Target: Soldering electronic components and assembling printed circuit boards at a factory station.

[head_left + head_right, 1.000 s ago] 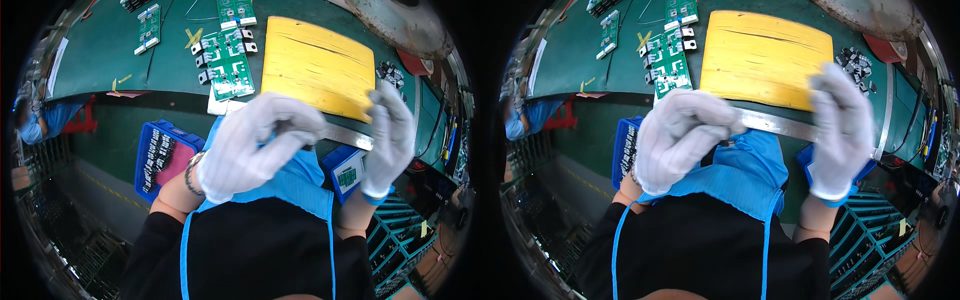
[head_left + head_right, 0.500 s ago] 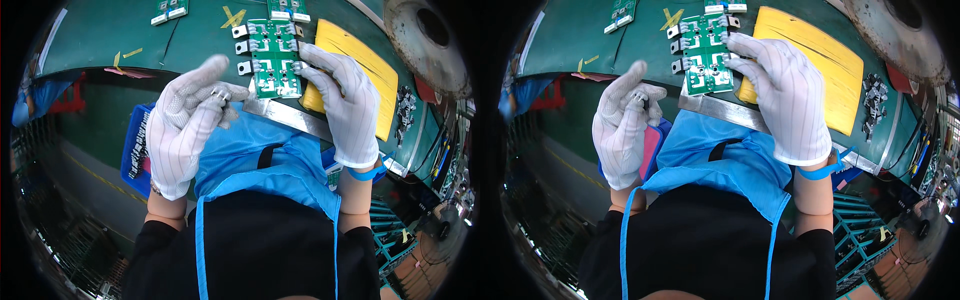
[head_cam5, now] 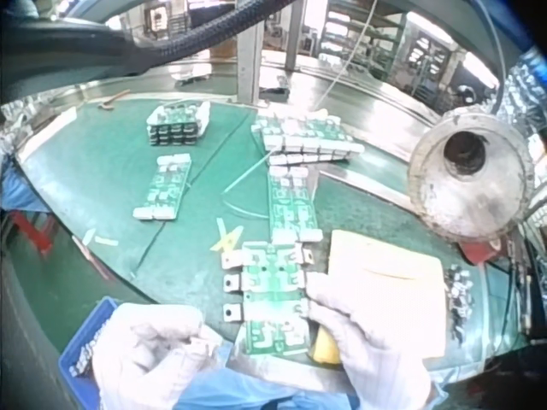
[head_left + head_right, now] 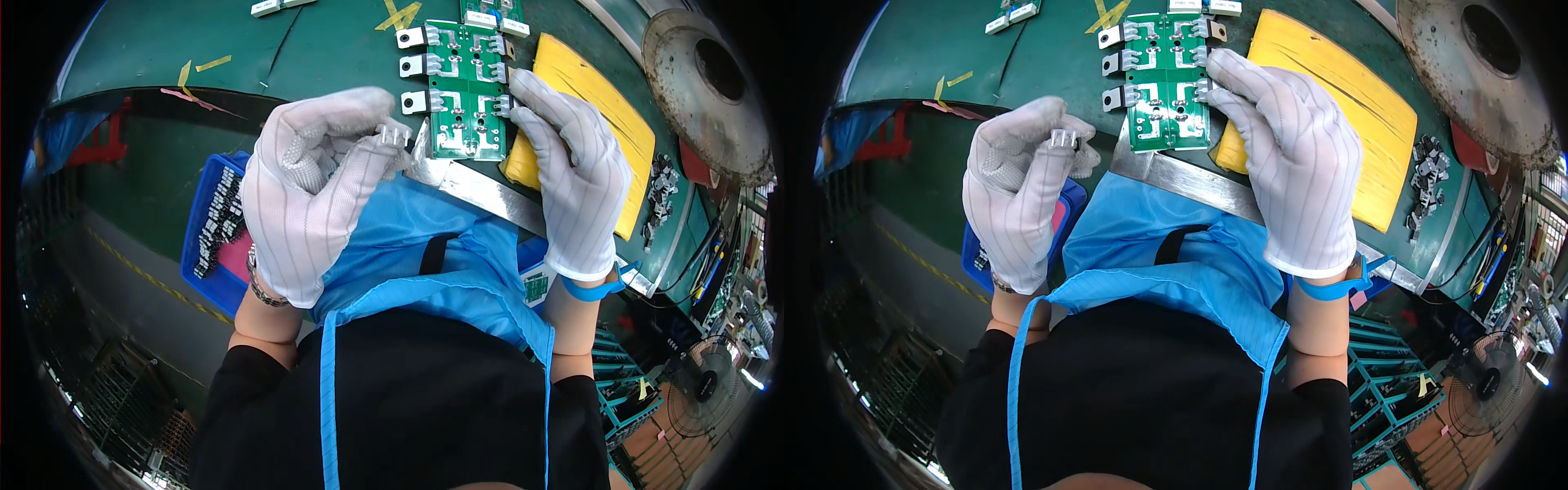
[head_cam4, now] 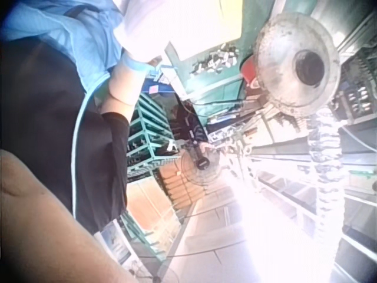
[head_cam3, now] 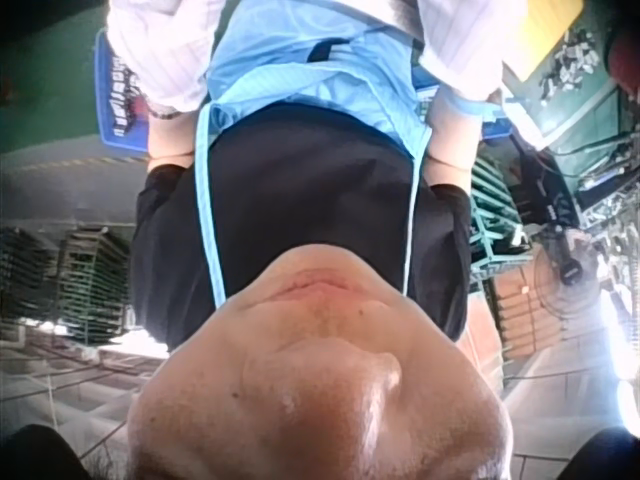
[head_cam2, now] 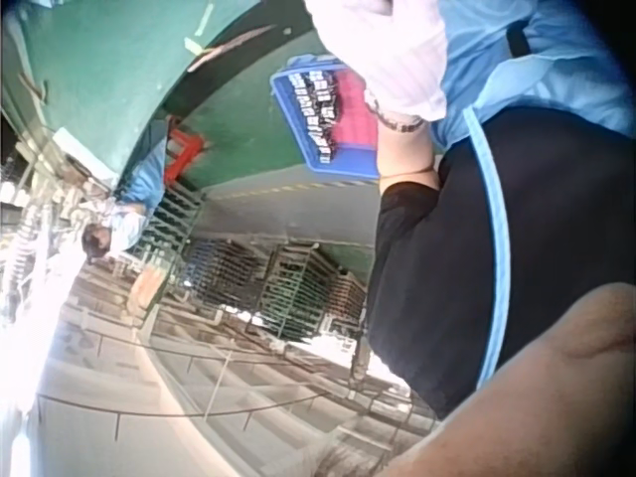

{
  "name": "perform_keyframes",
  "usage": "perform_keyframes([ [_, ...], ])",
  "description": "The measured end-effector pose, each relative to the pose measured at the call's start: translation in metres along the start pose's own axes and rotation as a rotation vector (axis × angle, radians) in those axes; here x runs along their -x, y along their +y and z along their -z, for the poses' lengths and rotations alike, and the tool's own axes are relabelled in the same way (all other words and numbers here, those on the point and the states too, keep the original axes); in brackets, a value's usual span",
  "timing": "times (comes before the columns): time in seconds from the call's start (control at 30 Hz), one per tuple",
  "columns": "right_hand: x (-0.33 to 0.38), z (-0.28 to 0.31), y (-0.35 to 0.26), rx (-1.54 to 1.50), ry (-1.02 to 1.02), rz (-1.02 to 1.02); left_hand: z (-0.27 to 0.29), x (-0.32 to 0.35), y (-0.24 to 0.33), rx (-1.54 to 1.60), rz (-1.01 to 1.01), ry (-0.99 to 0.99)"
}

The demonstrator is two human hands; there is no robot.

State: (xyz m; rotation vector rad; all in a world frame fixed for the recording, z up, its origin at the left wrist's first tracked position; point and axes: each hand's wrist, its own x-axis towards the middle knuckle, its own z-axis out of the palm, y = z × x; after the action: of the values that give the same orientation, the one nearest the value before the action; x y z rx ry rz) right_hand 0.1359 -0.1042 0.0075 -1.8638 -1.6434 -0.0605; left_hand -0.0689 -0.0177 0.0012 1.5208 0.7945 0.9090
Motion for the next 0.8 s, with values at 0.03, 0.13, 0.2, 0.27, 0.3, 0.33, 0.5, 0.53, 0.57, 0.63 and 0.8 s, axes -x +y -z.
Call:
perform_keyframes([
  [0.03,0.000,0.000,0.000,0.008,0.001,-0.003,0.000,-0.002,-0.002,0.000,0.001,-0.002],
  [0.13,0.002,-0.002,0.003,0.017,0.009,0.005,-0.001,-0.005,-0.005,0.015,-0.119,-0.052],
  [0.2,0.002,-0.002,0.003,0.019,0.014,0.016,-0.002,-0.004,-0.003,0.003,-0.147,-0.043],
  [0.27,0.002,-0.003,0.003,0.063,0.011,0.036,-0.001,-0.002,-0.002,0.037,-0.102,-0.047],
  [0.3,0.002,-0.003,0.003,0.065,0.011,0.032,-0.001,-0.002,-0.002,0.071,-0.060,-0.055],
  [0.33,0.002,-0.003,0.004,0.101,0.024,0.058,0.000,-0.003,-0.003,0.073,-0.058,-0.058],
  [0.5,0.002,-0.003,0.003,0.114,0.052,0.055,0.003,-0.011,-0.003,-0.360,-0.406,-0.173],
  [0.53,0.003,-0.003,0.001,0.061,0.070,-0.012,0.003,-0.014,-0.004,-0.362,-0.403,-0.175],
  [0.57,0.004,-0.003,-0.001,0.007,0.089,-0.079,0.003,-0.016,-0.004,-0.445,-0.473,-0.188],
  [0.63,0.007,-0.001,0.003,-0.009,0.105,-0.114,0.001,-0.020,-0.007,-0.523,-0.548,-0.212],
  [0.8,0.006,-0.003,-0.003,0.017,0.192,-0.056,-0.005,-0.016,-0.011,-0.584,-0.539,-0.149],
])
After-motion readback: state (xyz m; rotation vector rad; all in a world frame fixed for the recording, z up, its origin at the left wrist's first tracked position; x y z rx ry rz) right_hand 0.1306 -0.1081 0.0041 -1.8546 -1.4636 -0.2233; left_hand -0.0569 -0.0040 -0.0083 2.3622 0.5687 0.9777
